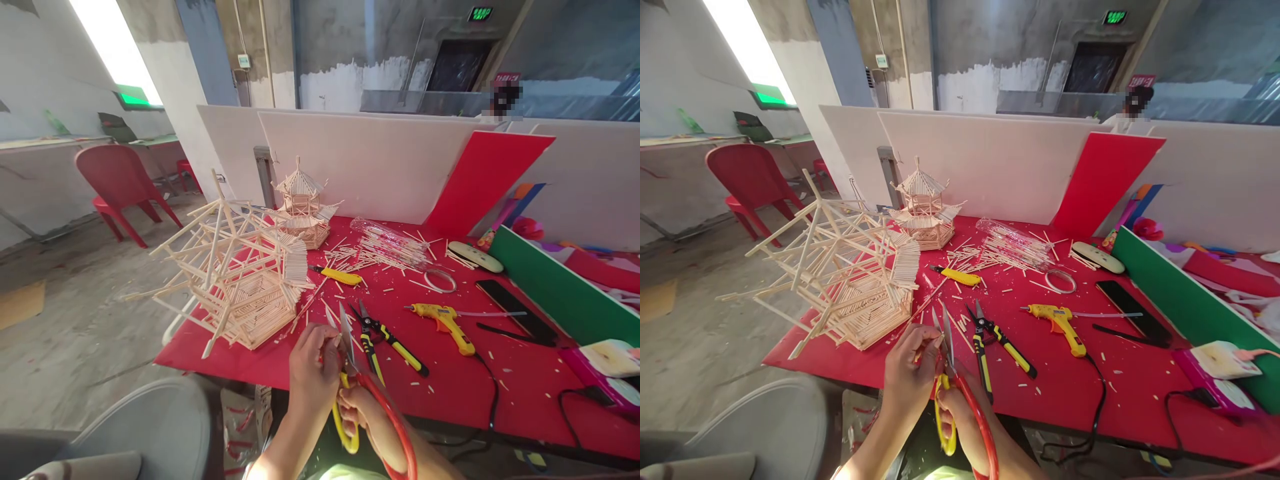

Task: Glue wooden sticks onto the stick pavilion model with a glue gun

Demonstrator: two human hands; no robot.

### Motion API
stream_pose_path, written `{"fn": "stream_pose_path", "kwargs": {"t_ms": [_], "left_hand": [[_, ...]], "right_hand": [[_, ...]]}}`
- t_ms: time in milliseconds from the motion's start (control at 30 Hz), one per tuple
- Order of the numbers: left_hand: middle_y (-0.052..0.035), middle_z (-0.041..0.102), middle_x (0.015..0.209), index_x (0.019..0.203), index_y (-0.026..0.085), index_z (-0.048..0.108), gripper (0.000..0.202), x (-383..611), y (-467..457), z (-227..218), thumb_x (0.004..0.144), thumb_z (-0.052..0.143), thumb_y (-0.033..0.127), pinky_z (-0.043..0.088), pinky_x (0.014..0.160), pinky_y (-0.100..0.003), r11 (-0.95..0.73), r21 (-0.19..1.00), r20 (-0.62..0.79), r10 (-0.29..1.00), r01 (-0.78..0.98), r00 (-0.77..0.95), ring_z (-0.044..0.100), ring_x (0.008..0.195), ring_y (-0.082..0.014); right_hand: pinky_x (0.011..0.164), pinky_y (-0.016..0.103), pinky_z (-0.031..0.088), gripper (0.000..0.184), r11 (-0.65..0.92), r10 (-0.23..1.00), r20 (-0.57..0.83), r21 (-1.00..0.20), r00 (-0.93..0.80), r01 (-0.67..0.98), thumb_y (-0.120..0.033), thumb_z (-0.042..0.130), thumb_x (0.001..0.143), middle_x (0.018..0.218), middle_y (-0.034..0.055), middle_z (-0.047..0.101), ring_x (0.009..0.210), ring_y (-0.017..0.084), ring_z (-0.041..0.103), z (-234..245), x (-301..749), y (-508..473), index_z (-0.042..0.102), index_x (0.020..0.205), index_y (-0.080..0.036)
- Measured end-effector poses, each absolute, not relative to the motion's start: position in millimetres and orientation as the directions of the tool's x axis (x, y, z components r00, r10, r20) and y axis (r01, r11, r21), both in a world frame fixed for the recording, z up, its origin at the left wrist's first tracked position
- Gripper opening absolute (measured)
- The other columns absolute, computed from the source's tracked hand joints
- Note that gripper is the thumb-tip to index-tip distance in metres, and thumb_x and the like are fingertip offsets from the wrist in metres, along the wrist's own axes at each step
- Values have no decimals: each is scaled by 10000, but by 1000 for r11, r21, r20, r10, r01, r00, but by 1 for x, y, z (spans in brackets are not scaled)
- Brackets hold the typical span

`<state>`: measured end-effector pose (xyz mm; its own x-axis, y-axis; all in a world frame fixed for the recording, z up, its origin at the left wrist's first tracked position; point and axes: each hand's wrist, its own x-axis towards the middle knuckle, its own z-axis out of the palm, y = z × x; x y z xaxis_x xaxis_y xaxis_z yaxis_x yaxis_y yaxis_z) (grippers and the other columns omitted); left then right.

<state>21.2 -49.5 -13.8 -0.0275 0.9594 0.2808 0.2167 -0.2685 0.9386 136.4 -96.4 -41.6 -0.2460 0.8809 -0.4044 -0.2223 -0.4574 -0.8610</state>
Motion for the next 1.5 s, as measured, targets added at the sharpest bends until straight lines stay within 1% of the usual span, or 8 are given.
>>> {"fn": "stream_pose_path", "kwargs": {"t_ms": [100, 367, 833, 1167, 1300, 1400, 1467, 1500], "left_hand": [[-37, 586, 740, 730, 215, 619, 205, 20, -41, -31, 853, 507, 96, 372, 598, -288, -256, 876, 265, 964, 410, 35, 537, 635, -182], [-58, 600, 833, 786, 209, 556, 150, 34, -15, -40, 900, 469, 163, 374, 633, -307, -199, 668, 174, 979, 717, 110, 560, 725, -211], [-50, 576, 790, 715, 225, 487, 181, 52, -3, -44, 835, 470, 90, 364, 644, -317, -98, 652, 152, 988, 752, -2, 544, 724, -212], [-12, 592, 721, 749, 221, 520, 139, 41, -5, -50, 873, 477, 173, 403, 643, -300, -114, 795, 242, 960, 595, -139, 555, 686, -188], [4, 611, 673, 808, 210, 562, 124, 37, -11, -45, 895, 516, 285, 421, 595, -273, -64, 944, 159, 948, 325, -277, 559, 615, -157], [13, 618, 637, 790, 195, 590, 137, 36, -14, -45, 799, 656, 314, 421, 527, -237, 37, 998, -50, 966, -56, -252, 579, 574, -137], [14, 623, 639, 789, 182, 609, 198, 37, -15, -46, 716, 737, 314, 421, 489, -215, 110, 973, -150, 969, -202, -197, 609, 575, -138], [11, 628, 648, 799, 176, 623, 228, 39, -15, -46, 683, 766, 311, 426, 482, -209, 133, 963, -177, 968, -236, -176, 624, 585, -142]], "right_hand": [[492, 226, 343, 287, -596, 802, -496, -628, -332, -501, -414, 633, 651, 624, -69, 405, 518, 82, 370, -50, 126, -97, 438, 743, -225], [516, 274, 374, 201, -642, 759, -527, -505, -384, -577, -377, 567, 653, 577, -42, 451, 511, 104, 418, -47, 126, -76, 468, 657, -202], [362, 147, 137, 158, -749, 618, -619, -279, -484, -601, -226, 504, 606, 505, -101, 253, 412, 22, 154, -44, 137, -59, 358, 551, -199], [371, 148, 201, 188, -725, 675, -602, -434, -427, -534, -273, 550, 621, 544, -95, 312, 409, 24, 258, -43, 134, -57, 375, 628, -205], [400, 193, 274, 255, -635, 768, -562, -603, -307, -483, -401, 606, 678, 516, -96, 386, 406, 72, 369, -28, 153, -66, 528, 831, -212], [459, 223, 338, 381, -498, 867, -476, -813, -148, -302, -499, 638, 739, 527, -82, 461, 440, 103, 450, -6, 185, -57, 587, 999, -225], [518, 249, 387, 380, -295, 955, -277, -889, 102, 349, -532, 562, 830, 604, -37, 558, 523, 142, 543, 9, 208, -38, 598, 1074, -242], [599, 274, 434, 389, -259, 965, -160, -699, 206, 666, -535, 569, 838, 703, -1, 632, 645, 181, 621, 14, 218, -23, 597, 1106, -254]]}}
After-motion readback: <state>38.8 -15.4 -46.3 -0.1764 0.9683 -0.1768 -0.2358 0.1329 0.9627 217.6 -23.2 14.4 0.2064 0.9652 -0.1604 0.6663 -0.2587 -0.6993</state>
